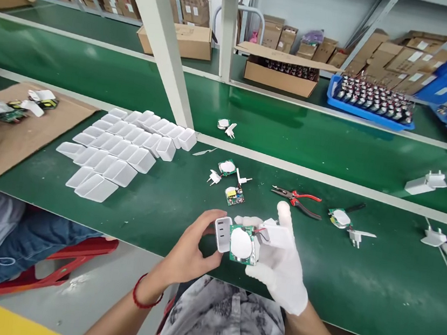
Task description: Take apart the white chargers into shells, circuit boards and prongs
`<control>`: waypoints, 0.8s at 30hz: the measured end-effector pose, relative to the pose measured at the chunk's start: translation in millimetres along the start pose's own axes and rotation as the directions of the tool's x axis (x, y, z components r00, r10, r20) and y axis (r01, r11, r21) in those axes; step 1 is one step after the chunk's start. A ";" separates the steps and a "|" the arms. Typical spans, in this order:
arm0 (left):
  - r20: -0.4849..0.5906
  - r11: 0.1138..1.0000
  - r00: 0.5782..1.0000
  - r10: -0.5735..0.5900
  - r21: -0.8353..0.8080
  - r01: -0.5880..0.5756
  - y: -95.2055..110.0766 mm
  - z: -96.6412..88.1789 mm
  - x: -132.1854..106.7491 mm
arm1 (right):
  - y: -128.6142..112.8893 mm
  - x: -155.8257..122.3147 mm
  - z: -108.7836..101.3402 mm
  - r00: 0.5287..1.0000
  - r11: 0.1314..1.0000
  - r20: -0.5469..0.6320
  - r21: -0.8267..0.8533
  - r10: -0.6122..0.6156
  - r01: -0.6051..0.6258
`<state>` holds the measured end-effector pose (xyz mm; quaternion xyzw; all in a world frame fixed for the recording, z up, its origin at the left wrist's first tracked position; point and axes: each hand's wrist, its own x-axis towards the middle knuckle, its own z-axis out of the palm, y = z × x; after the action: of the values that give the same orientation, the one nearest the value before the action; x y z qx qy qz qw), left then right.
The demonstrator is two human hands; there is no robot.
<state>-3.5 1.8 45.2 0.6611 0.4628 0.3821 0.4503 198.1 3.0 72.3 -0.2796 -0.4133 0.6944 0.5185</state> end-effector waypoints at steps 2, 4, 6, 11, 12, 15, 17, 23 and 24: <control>-0.002 0.993 0.999 0.042 -0.114 -0.042 5.6 5.9 -0.5 | -1.8 -5.2 -0.2 1.000 0.995 0.022 -0.095 0.004 -0.002; -0.005 0.983 0.998 0.062 -0.175 -0.062 10.6 10.3 0.0 | -3.0 -9.9 -1.7 0.999 0.984 0.041 -0.177 0.001 0.006; 0.008 0.979 0.997 0.076 -0.193 -0.072 15.1 12.9 1.2 | -4.5 -13.1 -3.6 0.997 0.973 0.069 -0.226 -0.019 0.034; 0.053 0.983 0.994 0.100 -0.158 -0.091 23.3 15.4 4.1 | -10.6 -16.4 -9.9 0.986 0.899 0.125 -0.409 -0.113 0.155; 0.052 0.983 0.993 0.106 -0.154 -0.097 24.4 16.1 4.7 | -11.9 -16.9 -11.0 0.983 0.883 0.138 -0.437 -0.122 0.171; 0.056 0.986 0.993 0.104 -0.139 -0.096 27.3 18.7 6.5 | -15.5 -17.9 -12.8 0.975 0.874 0.168 -0.441 -0.145 0.206; 0.065 0.989 0.994 0.090 -0.127 -0.081 29.0 20.6 7.5 | -16.8 -18.7 -13.7 0.974 0.885 0.171 -0.417 -0.148 0.208; 0.104 0.990 0.993 0.061 -0.132 -0.047 32.0 24.6 11.8 | -12.4 -24.5 -20.7 0.982 0.875 0.135 -0.448 -0.135 0.182; 0.108 0.991 0.992 0.059 -0.129 -0.045 32.2 25.1 12.7 | -11.8 -25.1 -21.4 0.982 0.869 0.131 -0.460 -0.137 0.182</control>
<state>31.8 2.5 69.3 0.6636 0.3944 0.3847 0.5060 229.0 -13.3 70.8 -0.3289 -0.6148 0.5406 0.4707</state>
